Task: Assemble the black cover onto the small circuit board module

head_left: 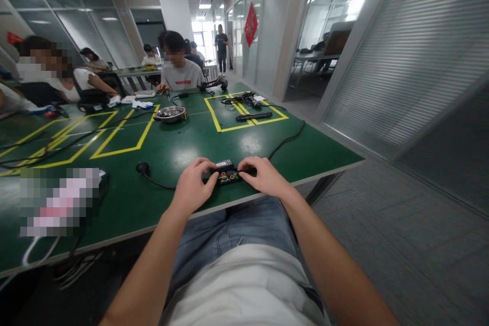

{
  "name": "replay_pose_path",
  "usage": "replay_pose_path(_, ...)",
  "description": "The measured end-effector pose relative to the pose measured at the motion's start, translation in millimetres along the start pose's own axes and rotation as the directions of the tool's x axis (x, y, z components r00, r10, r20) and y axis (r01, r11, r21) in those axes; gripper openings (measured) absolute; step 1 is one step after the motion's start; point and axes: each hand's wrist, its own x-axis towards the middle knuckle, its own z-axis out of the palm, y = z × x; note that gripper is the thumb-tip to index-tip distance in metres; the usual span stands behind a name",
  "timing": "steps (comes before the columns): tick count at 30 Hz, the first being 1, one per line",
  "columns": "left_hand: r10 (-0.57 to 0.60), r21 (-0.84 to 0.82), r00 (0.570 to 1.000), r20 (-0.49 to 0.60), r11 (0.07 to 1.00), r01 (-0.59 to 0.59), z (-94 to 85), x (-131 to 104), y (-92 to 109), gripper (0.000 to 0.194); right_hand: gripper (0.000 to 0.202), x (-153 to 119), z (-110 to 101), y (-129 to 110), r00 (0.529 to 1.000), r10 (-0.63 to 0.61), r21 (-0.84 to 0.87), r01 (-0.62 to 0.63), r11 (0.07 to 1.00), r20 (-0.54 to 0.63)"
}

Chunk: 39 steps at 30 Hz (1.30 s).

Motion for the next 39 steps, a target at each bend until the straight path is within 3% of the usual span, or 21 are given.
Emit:
replay_pose_path(9,-0.013,0.034,0.997,0.079,0.999,0.010,-4.6,-5.1,3.8,0.022,0.009,-0.2,-1.4,-2.8,1.000,0.017,-0.012,-0.017,1.000,0.007)
replay_pose_path(14,-0.032,0.067,0.994,0.108,0.997,0.025,-5.6,-5.3,5.2,0.014,0.008,-0.8,-1.0,-4.1,0.999,0.036,0.007,-0.037,0.999,0.016)
replay_pose_path(21,0.049,0.023,0.999,0.003,0.999,-0.049,-7.8,-6.5,6.2,0.017,0.008,-1.6,-3.1,-4.6,0.998,0.019,0.159,-0.009,0.987,-0.061)
replay_pose_path(26,0.028,0.031,0.999,0.021,0.999,-0.028,-7.1,-6.2,4.0,0.018,0.008,-1.2,-2.0,-2.3,0.998,0.022,0.218,-0.010,0.976,-0.052)
replay_pose_path(33,0.022,0.054,0.997,0.080,0.998,-0.027,-6.3,-5.7,2.2,0.018,0.012,-1.3,0.7,-1.0,0.998,0.015,0.116,-0.009,0.993,-0.054)
replay_pose_path(39,0.118,0.060,0.992,0.042,0.991,-0.121,-4.3,-4.8,0.9,0.014,0.012,-0.3,0.0,-1.4,0.998,0.026,-0.051,-0.029,0.998,-0.053)
